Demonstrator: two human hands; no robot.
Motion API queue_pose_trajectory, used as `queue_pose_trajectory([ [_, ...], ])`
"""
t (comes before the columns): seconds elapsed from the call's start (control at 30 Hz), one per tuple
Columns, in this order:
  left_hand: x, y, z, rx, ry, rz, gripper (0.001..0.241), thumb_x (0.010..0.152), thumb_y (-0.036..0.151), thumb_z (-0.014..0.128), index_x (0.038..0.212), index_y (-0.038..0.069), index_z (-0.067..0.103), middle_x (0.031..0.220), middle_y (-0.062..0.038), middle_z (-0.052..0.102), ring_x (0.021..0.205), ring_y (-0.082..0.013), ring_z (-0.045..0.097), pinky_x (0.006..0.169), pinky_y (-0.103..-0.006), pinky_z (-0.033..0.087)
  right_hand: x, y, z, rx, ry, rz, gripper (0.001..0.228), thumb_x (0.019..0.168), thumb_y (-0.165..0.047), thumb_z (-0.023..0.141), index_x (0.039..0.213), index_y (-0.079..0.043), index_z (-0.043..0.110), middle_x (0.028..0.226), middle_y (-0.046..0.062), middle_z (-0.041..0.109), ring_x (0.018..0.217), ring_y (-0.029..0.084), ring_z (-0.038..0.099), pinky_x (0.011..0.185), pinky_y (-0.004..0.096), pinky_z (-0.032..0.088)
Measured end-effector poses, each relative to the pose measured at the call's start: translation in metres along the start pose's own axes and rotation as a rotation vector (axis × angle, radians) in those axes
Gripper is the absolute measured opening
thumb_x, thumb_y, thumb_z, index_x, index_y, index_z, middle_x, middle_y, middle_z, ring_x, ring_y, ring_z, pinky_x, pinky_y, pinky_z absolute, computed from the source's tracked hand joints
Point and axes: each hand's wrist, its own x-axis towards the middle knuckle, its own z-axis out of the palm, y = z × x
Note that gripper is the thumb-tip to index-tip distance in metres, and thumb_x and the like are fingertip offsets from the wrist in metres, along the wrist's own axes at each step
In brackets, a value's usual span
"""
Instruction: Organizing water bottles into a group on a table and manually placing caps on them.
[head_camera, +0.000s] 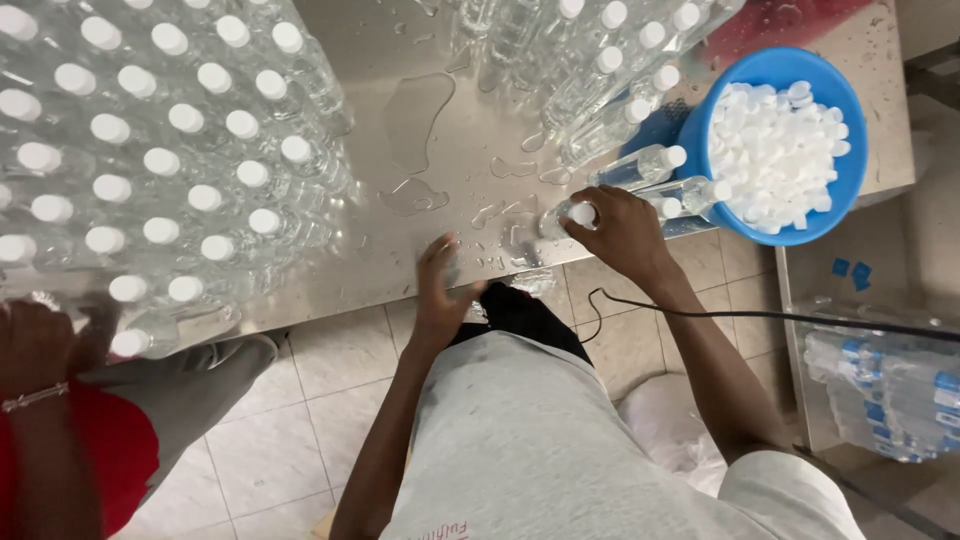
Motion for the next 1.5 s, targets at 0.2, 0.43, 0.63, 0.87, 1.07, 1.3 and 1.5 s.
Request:
queue_pose_trajectory([
  [0.2,0.073,0.062,0.002,-0.209,-0.583,-0.109,0.118,0.074,0.041,0.104,0.171,0.018,0.04,0.168,-0.016,0.049,0.158,-0.0414,0.041,0.132,-0.0599,0.031,0.026,-0.064,-0.072,0.565,-0.344,-0.042,0.035,0.085,-0.022,0.091,0.116,-0.007,0.083,0.082,0.019,0.072,0.065,0.028,0.064,0.066,0.042,0.054],
  [0.43,0.067,0.044,-0.024,-0.543,-0.359,-0.612,0.037,0.094,0.026,0.091,0.117,0.003,0.073,0.081,-0.013,0.08,0.07,-0.0209,0.079,0.067,-0.0377,0.067,0.073,-0.03,0.006,0.548,-0.295,0.028,0.055,0.109,-0.039,0.073,0.155,-0.011,0.06,0.11,0.02,0.073,0.095,0.031,0.072,0.078,0.046,0.055],
  [0.63,0.056,0.031,-0.046,-0.602,-0.211,-0.933,0.05,0.091,0.029,0.095,0.124,0.001,0.071,0.119,-0.025,0.078,0.111,-0.0396,0.079,0.084,-0.0485,0.072,0.084,-0.029,0.044,0.451,-0.363,-0.133,0.039,0.112,-0.02,0.065,0.151,-0.013,0.065,0.117,0.017,0.075,0.108,0.034,0.076,0.084,0.048,0.06],
  [0.87,0.062,0.062,-0.052,-0.616,-0.306,-0.891,0.057,0.091,0.028,0.093,0.131,-0.004,0.068,0.118,-0.025,0.076,0.109,-0.0361,0.079,0.085,-0.0473,0.071,0.106,-0.053,0.034,0.58,-0.526,-0.41,0.04,0.112,-0.011,0.059,0.152,-0.003,0.06,0.141,0.029,0.065,0.133,0.05,0.064,0.103,0.059,0.058],
  [1.07,0.061,0.058,-0.063,-0.538,-0.526,-0.704,0.062,0.091,0.035,0.092,0.138,0.002,0.068,0.12,-0.02,0.073,0.106,-0.0305,0.076,0.087,-0.0466,0.068,0.113,-0.036,0.035,0.645,-0.574,-0.475,0.025,0.11,-0.015,0.068,0.13,-0.002,0.068,0.116,0.018,0.068,0.113,0.037,0.073,0.096,0.052,0.06],
  [1.3,0.084,0.096,-0.076,-0.148,-0.617,-0.507,0.078,0.088,0.041,0.094,0.148,0.004,0.059,0.124,-0.023,0.075,0.113,-0.033,0.075,0.098,-0.0491,0.063,0.084,-0.045,0.033,0.478,-0.518,-0.337,0.031,0.121,-0.035,0.043,0.136,-0.017,0.064,0.084,0.01,0.057,0.082,0.031,0.067,0.081,0.047,0.056],
  [1.5,0.087,0.062,-0.06,0.803,-0.661,-0.144,0.077,0.097,0.043,0.079,0.162,0.024,0.043,0.129,-0.01,0.072,0.12,-0.0329,0.073,0.099,-0.0509,0.059,0.081,-0.022,0.056,0.798,-0.885,0.371,0.057,0.112,-0.068,0.039,0.126,-0.017,0.061,0.052,-0.004,0.035,0.04,0.013,0.038,0.047,0.029,0.027],
])
